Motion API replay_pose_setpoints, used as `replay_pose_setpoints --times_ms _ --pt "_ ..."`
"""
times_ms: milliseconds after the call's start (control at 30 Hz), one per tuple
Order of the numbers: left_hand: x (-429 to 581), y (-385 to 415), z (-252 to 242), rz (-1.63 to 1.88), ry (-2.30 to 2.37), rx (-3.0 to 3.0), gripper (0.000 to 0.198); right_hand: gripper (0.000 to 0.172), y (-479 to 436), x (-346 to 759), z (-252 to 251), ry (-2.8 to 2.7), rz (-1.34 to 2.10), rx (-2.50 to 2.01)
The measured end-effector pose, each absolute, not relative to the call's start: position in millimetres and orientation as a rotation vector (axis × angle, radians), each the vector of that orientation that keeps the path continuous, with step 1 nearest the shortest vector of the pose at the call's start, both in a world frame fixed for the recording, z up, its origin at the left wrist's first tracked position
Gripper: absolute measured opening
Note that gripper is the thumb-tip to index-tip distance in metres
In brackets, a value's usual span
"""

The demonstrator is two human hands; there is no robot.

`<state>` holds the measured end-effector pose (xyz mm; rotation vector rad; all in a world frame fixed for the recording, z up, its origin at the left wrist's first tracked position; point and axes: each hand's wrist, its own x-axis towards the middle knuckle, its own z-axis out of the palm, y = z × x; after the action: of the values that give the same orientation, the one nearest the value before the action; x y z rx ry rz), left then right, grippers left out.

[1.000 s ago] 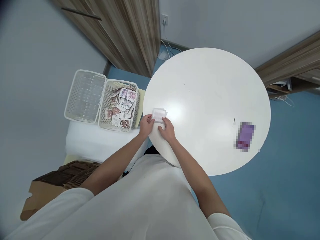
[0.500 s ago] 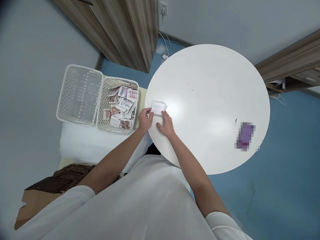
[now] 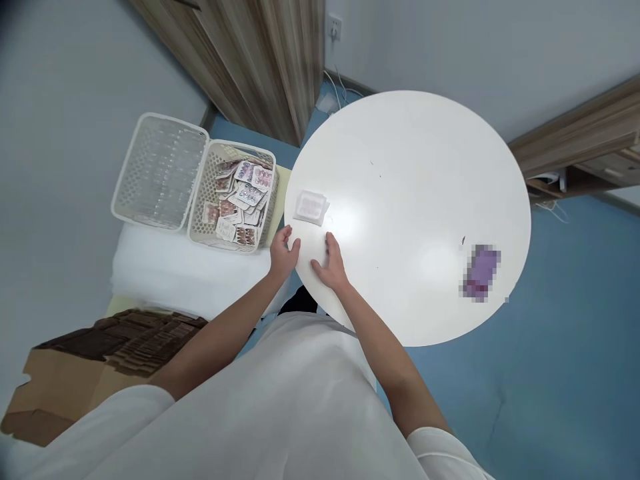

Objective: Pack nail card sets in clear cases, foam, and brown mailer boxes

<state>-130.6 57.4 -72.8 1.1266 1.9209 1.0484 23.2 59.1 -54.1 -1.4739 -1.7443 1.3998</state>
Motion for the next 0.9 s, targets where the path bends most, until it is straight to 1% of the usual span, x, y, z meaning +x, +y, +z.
replay_pose_setpoints --times_ms 133,400,633,767,900 --pt "-122 18 -60 1.024 2.006 1.065 0.042 0.077 35 49 -47 -1.677 1.477 -1.445" --pt "-92 -42 -35 1.015 2.127 1.082 0.029 0.065 4 88 -30 -1.583 1.568 -1.336" --pt "-68 -76 -14 1.093 1.996 0.909 0.035 0.052 -9 95 -24 -1.681 1.608 -1.306" --pt "-67 -94 -6 1.071 2.107 0.886 0.039 0.052 -11 88 -23 -1.772 1.663 -1.237" --pt "-78 -112 -2 1.131 2.181 0.855 0.035 0.051 -14 71 -22 -1.866 1.728 -1.16"
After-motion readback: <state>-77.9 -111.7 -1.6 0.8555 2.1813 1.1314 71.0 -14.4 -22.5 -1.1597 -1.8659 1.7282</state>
